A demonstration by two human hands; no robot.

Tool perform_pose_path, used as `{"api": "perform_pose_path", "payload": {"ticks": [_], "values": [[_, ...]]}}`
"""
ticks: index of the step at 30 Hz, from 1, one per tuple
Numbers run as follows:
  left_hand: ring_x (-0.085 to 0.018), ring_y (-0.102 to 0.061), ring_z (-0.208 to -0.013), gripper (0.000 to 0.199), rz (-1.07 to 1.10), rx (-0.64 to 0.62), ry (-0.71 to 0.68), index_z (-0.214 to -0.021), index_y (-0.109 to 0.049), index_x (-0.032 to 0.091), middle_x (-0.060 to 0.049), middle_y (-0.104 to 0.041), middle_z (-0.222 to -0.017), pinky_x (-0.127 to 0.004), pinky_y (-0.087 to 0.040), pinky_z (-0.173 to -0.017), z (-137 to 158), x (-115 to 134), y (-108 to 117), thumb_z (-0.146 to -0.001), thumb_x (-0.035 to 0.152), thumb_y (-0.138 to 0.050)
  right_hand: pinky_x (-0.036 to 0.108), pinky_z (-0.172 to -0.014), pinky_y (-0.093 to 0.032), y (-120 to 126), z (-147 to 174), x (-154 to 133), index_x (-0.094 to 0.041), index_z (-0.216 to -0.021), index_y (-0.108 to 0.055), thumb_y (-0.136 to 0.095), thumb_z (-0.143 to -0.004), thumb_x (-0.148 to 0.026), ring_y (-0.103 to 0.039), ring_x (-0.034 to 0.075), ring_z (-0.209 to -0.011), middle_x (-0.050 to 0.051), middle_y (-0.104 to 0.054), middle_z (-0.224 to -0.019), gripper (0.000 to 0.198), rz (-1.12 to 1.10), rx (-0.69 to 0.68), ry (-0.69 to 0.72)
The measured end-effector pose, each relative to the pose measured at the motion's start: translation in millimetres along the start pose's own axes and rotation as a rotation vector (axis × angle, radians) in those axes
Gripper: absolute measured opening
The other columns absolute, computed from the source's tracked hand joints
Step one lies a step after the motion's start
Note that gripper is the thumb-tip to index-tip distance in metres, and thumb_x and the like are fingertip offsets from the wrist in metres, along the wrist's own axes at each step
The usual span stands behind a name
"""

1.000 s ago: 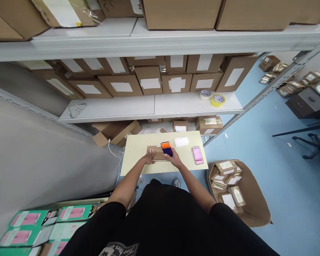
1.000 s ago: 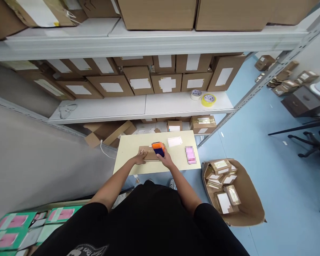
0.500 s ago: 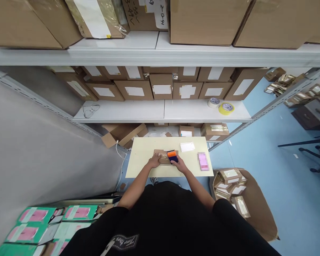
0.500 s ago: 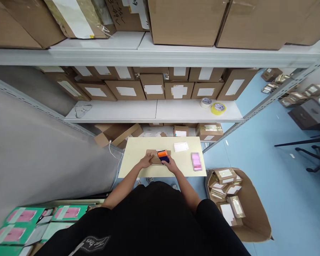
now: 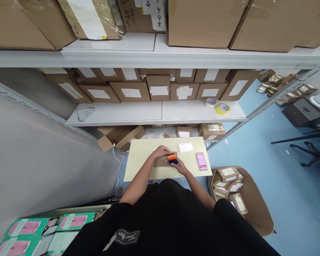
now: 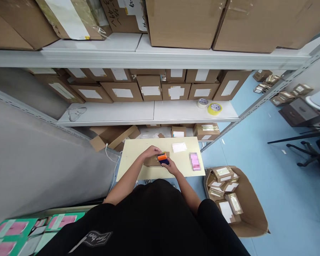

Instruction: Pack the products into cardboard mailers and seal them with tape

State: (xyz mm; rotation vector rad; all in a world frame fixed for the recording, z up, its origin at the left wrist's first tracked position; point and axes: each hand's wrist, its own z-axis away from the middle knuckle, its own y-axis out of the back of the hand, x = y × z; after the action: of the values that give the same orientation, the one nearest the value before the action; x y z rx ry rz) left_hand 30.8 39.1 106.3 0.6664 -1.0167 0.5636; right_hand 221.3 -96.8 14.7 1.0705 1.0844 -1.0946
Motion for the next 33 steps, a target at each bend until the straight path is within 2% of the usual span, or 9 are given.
{"api": "perform_pose_path", "payload": {"ticks": [3,9,12,16,19,23,27,30,33], "values": [[-0.023,-0.072,-0.079,0.035,-0.046,0.060,0.003,-0.078,-0.084,0.018,-0.006,-0.082,-0.082,-0.031,-0.052,-0.074,-1,0,-4,-0.067,0.052,-0.084,0.042,-0.094,-0.055,2,1,-3,-0.023,-0.124,-0.063,-0.071,-0.086,-0.055,-0.067,0.027,-0.108,0.007,-0.073,-0.116,0.050,-0.006,-0.025,-0.006],[-0.022,-0.072,-0.081,0.031,-0.052,0.154,-0.005,-0.083,-0.085,0.017,-0.008,-0.082,-0.086,-0.031,-0.052,-0.075,7,1,-10,-0.074,0.047,-0.079,0.042,-0.092,-0.055,7,4,-11,-0.022,-0.130,-0.061,-0.068,-0.088,-0.058,-0.067,0.028,-0.104,0.008,-0.074,-0.114,0.055,0.085,-0.030,-0.015],[-0.023,-0.072,-0.082,0.025,-0.085,0.270,0.046,-0.080,-0.084,0.018,-0.007,-0.082,-0.086,-0.031,-0.052,-0.076,13,1,-15,-0.076,0.042,-0.078,0.041,-0.091,-0.053,10,1,-18,-0.023,-0.123,-0.064,-0.062,-0.092,-0.061,-0.067,0.027,-0.099,0.006,-0.074,-0.108,0.049,0.138,0.011,-0.006],[-0.022,-0.071,-0.081,0.020,-0.112,0.461,0.015,-0.078,-0.083,0.018,-0.006,-0.081,-0.085,-0.031,-0.053,-0.078,23,1,-17,-0.082,0.036,-0.073,0.037,-0.083,-0.052,17,-6,-28,-0.023,-0.102,-0.067,-0.060,-0.091,-0.064,-0.065,0.025,-0.086,0.003,-0.072,-0.091,0.044,0.194,0.078,-0.018],[-0.022,-0.071,-0.083,0.022,-0.080,0.626,-0.021,-0.081,-0.082,0.018,-0.007,-0.081,-0.089,-0.032,-0.055,-0.081,36,1,-5,-0.084,0.037,-0.071,0.034,-0.074,-0.050,28,-9,-32,-0.023,-0.091,-0.065,-0.064,-0.087,-0.066,-0.063,0.023,-0.078,0.000,-0.069,-0.082,0.043,0.236,0.070,-0.033],[-0.023,-0.072,-0.087,0.024,-0.051,0.805,-0.051,-0.082,-0.082,0.018,-0.008,-0.082,-0.092,-0.033,-0.056,-0.084,58,-4,27,-0.083,0.040,-0.072,0.031,-0.065,-0.046,45,-8,-35,-0.023,-0.083,-0.064,-0.067,-0.084,-0.069,-0.060,0.021,-0.071,-0.001,-0.066,-0.074,0.046,0.285,0.048,-0.047],[-0.024,-0.073,-0.087,0.024,-0.015,0.923,-0.004,-0.079,-0.081,0.019,-0.006,-0.082,-0.088,-0.033,-0.056,-0.084,76,-25,48,-0.079,0.042,-0.073,0.030,-0.064,-0.047,55,-17,-40,-0.023,-0.088,-0.070,-0.071,-0.082,-0.068,-0.062,0.021,-0.071,-0.001,-0.069,-0.077,0.045,0.342,-0.023,0.011],[-0.024,-0.073,-0.085,0.024,0.051,0.947,0.078,-0.078,-0.080,0.019,-0.005,-0.081,-0.084,-0.033,-0.057,-0.082,83,-53,49,-0.077,0.041,-0.071,0.032,-0.068,-0.050,53,-28,-45,-0.024,-0.096,-0.077,-0.073,-0.081,-0.067,-0.066,0.022,-0.074,0.001,-0.074,-0.082,0.045,0.369,-0.075,0.058],[-0.023,-0.073,-0.086,0.024,0.118,0.935,0.180,-0.076,-0.078,0.019,-0.006,-0.080,-0.082,-0.034,-0.057,-0.084,86,-83,45,-0.078,0.042,-0.069,0.033,-0.071,-0.052,45,-37,-48,-0.026,-0.104,-0.081,-0.076,-0.081,-0.064,-0.069,0.024,-0.077,0.002,-0.079,-0.089,0.045,0.406,-0.101,0.047]]}}
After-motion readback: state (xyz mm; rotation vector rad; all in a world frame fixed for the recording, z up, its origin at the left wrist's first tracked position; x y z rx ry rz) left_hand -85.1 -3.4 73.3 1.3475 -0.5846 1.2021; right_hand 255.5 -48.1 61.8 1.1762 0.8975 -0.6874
